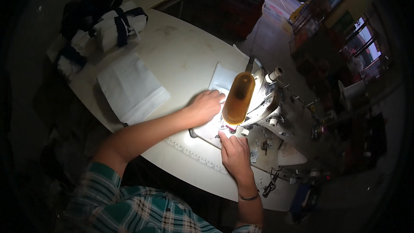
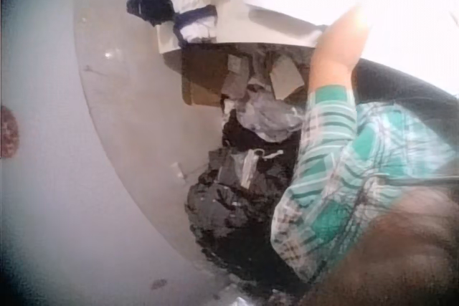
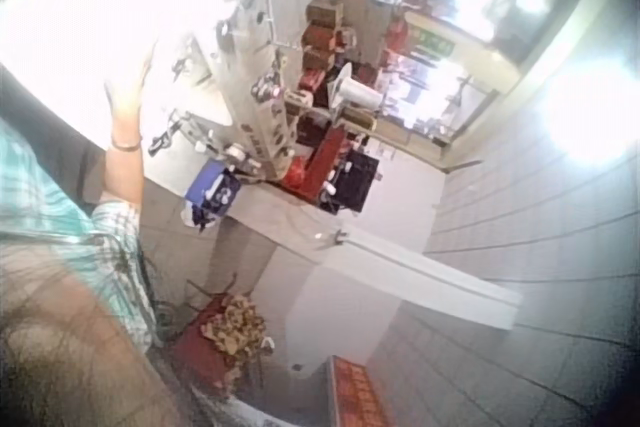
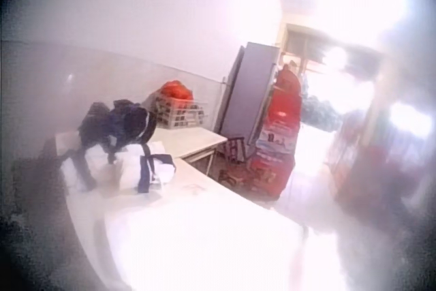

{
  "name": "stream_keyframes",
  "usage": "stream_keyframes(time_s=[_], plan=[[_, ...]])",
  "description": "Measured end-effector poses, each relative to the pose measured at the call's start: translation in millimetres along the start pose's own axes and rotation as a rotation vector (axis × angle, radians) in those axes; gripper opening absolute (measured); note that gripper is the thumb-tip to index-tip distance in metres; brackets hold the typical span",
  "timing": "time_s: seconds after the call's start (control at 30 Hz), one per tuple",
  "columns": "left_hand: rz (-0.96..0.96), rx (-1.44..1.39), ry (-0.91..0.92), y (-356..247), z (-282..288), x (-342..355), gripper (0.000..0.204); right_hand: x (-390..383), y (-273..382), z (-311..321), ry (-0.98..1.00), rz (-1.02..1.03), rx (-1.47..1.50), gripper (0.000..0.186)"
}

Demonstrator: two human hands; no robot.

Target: The person operates a sewing machine to stitch white fabric pieces, likely masks. They repeatedly pick up fabric from a stack, align it under the needle, sew a seam, and place the finished piece aside. The process is continuous and repetitive throughout the clip.

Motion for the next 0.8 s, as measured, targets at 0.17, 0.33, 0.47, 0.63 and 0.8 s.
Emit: stream_keyframes(time_s=[0.17, 0.33, 0.47, 0.63, 0.8], plan=[[0.109, -0.038, -0.052, 11.5, -26.0, 20.7, 0.033, 3.0, 3.8, 2.6, -0.005, -0.003, 0.003, 0.036], [0.145, 0.021, -0.050, 21.0, -30.4, 32.4, 0.040, 5.0, 5.9, 4.5, -0.006, -0.014, 0.061, 0.033], [0.144, 0.100, -0.068, 8.7, -15.0, 20.4, 0.044, -0.3, 1.9, 6.0, -0.007, -0.026, 0.056, 0.033], [0.108, 0.071, 0.185, 21.2, 85.6, -43.9, 0.047, -2.3, 2.8, 4.2, 0.000, -0.057, 0.093, 0.032], [0.322, 0.126, -0.037, 82.1, 174.4, -127.4, 0.045, 0.4, 5.6, 9.0, 0.003, -0.067, 0.129, 0.030]])
Point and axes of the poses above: each hand's wrist, its own x-axis towards the middle knuckle, its own z-axis out of the back of the hand, y = z × x, the point moved 1 cm from there along x, towards the middle knuckle, and after that the axes turned 1 degree about -z, right-handed, at the moved point
